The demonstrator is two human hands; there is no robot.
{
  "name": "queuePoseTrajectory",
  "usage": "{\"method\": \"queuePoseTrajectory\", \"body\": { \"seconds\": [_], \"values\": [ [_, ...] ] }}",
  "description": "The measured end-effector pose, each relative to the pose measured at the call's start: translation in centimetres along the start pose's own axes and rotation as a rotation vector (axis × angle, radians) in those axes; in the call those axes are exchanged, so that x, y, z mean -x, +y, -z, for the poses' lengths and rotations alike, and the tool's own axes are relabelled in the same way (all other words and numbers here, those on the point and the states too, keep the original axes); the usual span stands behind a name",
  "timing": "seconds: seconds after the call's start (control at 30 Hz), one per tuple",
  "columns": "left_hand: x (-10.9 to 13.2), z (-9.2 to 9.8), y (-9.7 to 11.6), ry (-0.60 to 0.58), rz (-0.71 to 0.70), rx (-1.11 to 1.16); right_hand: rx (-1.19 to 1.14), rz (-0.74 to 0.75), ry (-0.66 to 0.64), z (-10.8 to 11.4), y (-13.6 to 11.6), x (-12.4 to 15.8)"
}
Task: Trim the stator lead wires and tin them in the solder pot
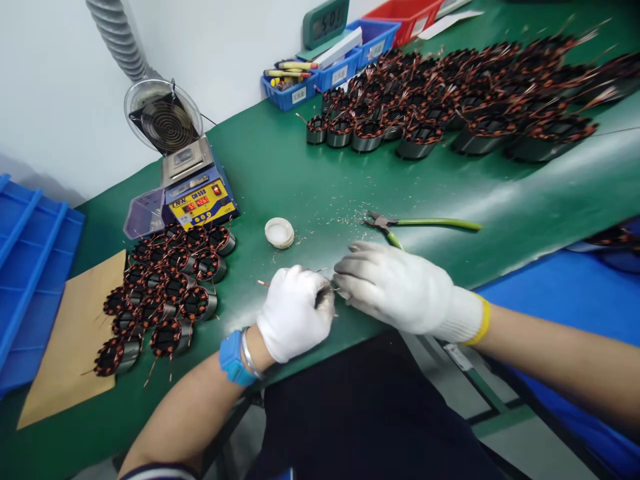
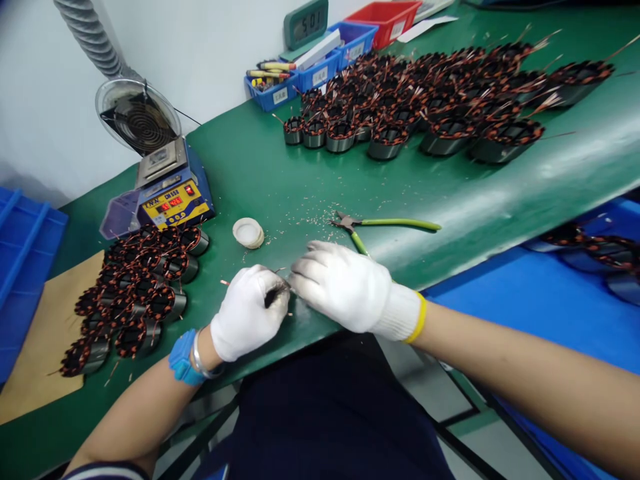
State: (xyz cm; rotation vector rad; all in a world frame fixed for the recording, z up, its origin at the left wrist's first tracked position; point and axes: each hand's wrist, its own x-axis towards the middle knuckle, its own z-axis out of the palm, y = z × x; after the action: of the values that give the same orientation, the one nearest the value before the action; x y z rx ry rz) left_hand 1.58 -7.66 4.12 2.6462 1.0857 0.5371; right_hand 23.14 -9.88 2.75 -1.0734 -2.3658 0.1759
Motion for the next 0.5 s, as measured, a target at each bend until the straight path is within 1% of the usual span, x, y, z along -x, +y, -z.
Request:
{"method": "queuePoseTrajectory", "body": {
  "seconds": [0.03, 0.07, 0.1, 0.13, 0.17, 0.2, 0.27, 0.3, 0.33, 0.37, 0.4, 0.43, 0.47, 0.5],
  "values": [
    [0.0, 0.0, 0.0, 0.006, -0.003, -0.006, 0.123, 0.154, 0.017, 0.3, 0.2, 0.0],
    [-0.1, 0.1, 0.0, 0.011, -0.003, -0.014, 0.182, 0.242, 0.012, 0.4, 0.3, -0.1],
    [-0.1, 0.1, 0.1, 0.012, 0.000, -0.024, 0.185, 0.255, 0.005, 0.4, 0.2, -0.2],
    [-0.1, 0.1, 0.1, 0.006, 0.006, -0.034, 0.137, 0.196, -0.011, 0.3, -0.1, -0.4],
    [-0.1, 0.1, 0.1, -0.007, 0.010, -0.042, 0.034, 0.070, -0.042, 0.0, -0.4, -0.6],
    [-0.1, 0.0, 0.1, -0.020, 0.014, -0.048, -0.121, -0.116, -0.083, -0.2, -0.9, -0.8],
    [-0.1, -0.2, 0.0, -0.039, 0.023, -0.043, -0.539, -0.553, -0.164, -0.7, -1.7, -1.2],
    [-0.1, -0.3, 0.0, -0.032, 0.028, -0.027, -0.736, -0.724, -0.197, -0.8, -2.0, -1.3],
    [0.0, -0.3, -0.1, -0.007, 0.033, 0.000, -0.896, -0.837, -0.217, -0.8, -2.1, -1.2],
    [0.0, -0.2, -0.2, 0.041, 0.039, 0.040, -0.999, -0.900, -0.216, -0.8, -2.1, -1.1],
    [0.1, 0.0, -0.2, 0.101, 0.044, 0.086, -1.036, -0.933, -0.200, -0.7, -2.0, -0.7],
    [0.2, 0.4, -0.3, 0.162, 0.039, 0.130, -1.023, -0.950, -0.179, -0.5, -1.9, -0.3],
    [0.2, 0.9, -0.3, 0.199, 0.019, 0.165, -0.984, -0.970, -0.156, -0.3, -1.7, 0.3],
    [0.3, 1.6, -0.3, 0.194, -0.019, 0.187, -0.948, -0.991, -0.144, -0.1, -1.7, 0.9]
  ]
}}
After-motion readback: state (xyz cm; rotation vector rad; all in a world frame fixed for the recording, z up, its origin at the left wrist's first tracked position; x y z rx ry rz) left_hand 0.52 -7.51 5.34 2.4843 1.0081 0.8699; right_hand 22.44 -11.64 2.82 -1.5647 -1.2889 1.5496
